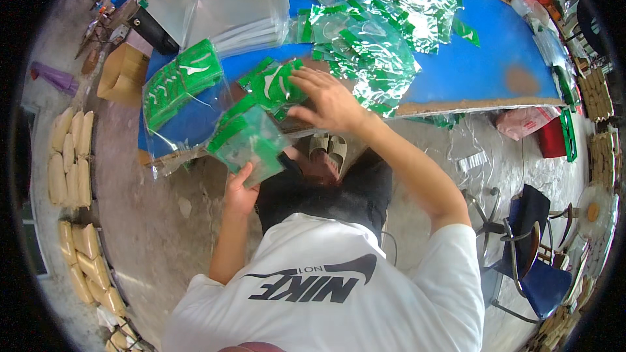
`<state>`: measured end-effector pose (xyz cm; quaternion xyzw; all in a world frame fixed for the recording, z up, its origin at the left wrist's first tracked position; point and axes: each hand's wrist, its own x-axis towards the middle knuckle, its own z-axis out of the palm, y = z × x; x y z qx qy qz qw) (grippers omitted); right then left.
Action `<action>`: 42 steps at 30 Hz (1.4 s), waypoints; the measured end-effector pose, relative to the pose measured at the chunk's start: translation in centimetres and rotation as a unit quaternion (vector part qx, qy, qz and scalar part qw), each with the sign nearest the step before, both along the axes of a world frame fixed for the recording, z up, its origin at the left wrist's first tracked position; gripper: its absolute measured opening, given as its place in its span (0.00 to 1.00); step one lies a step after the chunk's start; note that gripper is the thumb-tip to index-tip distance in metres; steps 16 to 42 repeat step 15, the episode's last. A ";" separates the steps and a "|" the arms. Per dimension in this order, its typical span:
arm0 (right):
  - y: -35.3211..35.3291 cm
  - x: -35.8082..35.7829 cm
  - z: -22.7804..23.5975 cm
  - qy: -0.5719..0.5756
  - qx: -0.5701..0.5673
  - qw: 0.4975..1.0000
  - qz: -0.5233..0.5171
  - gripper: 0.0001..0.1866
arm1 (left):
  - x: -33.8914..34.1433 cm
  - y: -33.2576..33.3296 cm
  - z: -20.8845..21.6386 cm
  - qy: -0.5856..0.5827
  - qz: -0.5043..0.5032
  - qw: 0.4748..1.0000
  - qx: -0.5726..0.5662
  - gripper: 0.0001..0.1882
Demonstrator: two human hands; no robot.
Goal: Sorting and packing green plastic bags into a larger transparent bag.
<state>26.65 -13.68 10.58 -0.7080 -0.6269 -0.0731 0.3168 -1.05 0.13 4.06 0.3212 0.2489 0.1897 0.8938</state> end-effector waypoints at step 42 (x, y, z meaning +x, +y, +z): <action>1.1 -5.8 -2.6 -0.084 -0.053 0.993 0.070 0.26 | -2.5 0.5 4.2 0.049 -0.078 0.829 0.551 0.27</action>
